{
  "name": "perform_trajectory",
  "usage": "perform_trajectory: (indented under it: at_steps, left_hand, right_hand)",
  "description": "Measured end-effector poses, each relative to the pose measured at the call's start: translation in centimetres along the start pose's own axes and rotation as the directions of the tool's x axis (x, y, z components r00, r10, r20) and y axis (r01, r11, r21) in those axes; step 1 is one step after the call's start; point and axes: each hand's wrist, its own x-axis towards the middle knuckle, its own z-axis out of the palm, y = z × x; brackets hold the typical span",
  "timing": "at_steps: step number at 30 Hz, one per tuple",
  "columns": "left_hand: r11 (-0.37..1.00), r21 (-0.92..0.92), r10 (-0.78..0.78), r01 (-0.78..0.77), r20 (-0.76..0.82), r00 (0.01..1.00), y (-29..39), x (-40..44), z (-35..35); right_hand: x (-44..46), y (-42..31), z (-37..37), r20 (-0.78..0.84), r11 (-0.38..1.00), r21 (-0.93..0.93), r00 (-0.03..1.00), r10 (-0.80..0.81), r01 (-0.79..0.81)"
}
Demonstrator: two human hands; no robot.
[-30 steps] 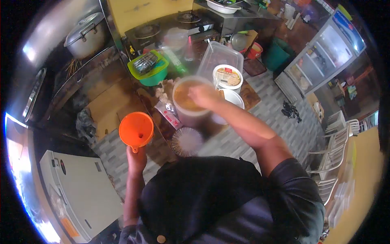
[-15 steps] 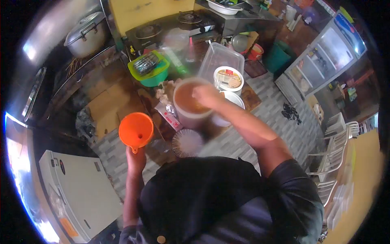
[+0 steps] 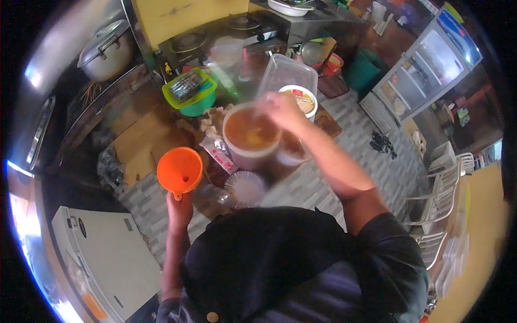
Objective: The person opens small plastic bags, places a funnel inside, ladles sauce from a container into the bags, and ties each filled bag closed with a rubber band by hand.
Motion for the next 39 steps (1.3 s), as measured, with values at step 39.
perform_trajectory:
  at_steps: [39]
  left_hand:
    - [0.954,-0.258,-0.092,0.151,0.229,0.969,-1.4,1.2,3.2]
  right_hand:
    - [-3.1,3.0,-6.4,-0.288,0.586,0.81,0.869,0.402,-0.003]
